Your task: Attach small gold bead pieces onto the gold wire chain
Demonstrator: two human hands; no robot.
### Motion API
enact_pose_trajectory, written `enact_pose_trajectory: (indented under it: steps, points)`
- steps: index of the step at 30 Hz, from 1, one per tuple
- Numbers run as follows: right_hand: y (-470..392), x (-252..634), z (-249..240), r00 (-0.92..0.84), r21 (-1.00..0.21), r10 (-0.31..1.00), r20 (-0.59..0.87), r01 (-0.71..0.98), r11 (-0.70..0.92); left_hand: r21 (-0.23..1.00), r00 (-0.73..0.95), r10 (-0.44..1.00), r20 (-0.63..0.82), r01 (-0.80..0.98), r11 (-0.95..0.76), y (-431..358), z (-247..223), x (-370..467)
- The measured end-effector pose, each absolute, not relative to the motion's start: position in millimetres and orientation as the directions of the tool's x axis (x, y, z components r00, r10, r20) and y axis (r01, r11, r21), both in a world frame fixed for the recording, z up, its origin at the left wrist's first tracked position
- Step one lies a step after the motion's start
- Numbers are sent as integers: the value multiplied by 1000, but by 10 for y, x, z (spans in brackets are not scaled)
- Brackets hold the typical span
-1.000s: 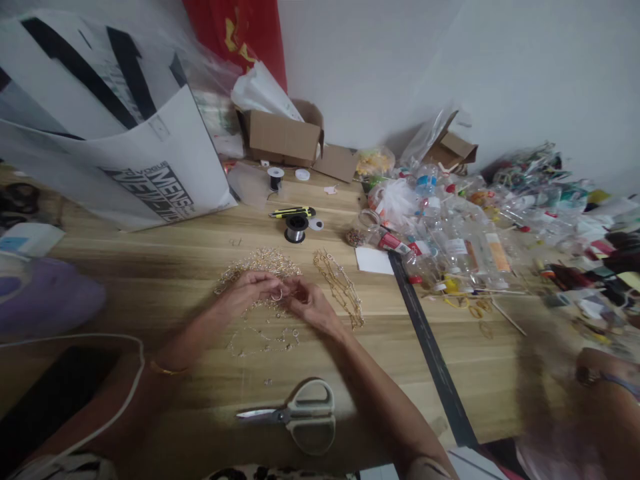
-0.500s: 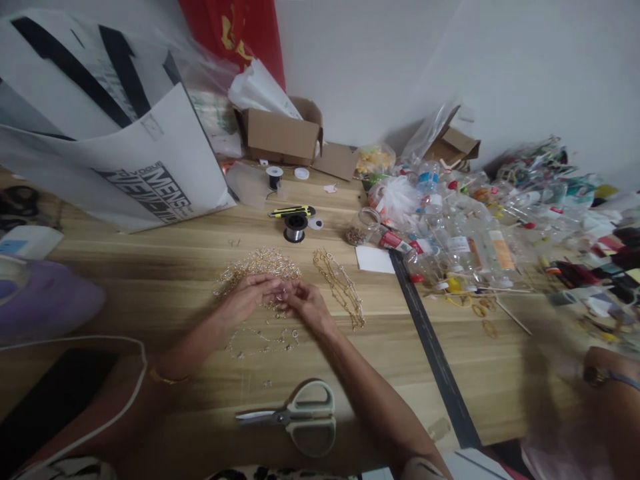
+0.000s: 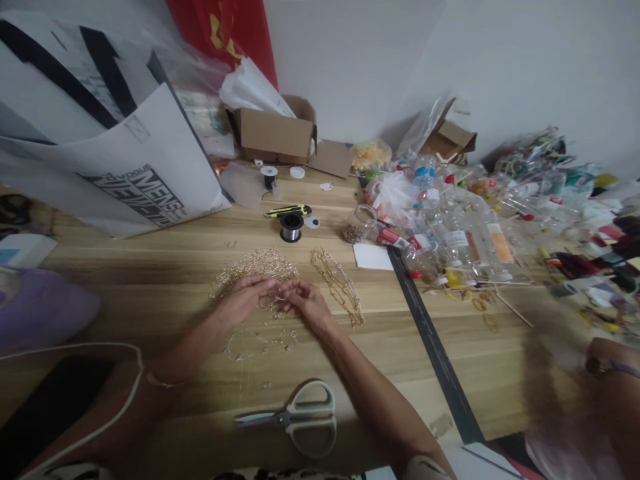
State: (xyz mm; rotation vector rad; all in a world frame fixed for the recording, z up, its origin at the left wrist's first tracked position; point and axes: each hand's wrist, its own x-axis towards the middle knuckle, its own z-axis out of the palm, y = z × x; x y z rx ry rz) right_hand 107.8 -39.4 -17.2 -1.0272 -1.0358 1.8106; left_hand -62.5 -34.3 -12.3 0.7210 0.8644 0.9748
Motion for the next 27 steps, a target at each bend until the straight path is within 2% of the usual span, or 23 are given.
enact_pose_trajectory:
  steps: [27]
  points:
    - [-369,1134,-133,-357,-921,903,-239,-212,-327,882,275,918,-286,-300,364,-340,-32,-637]
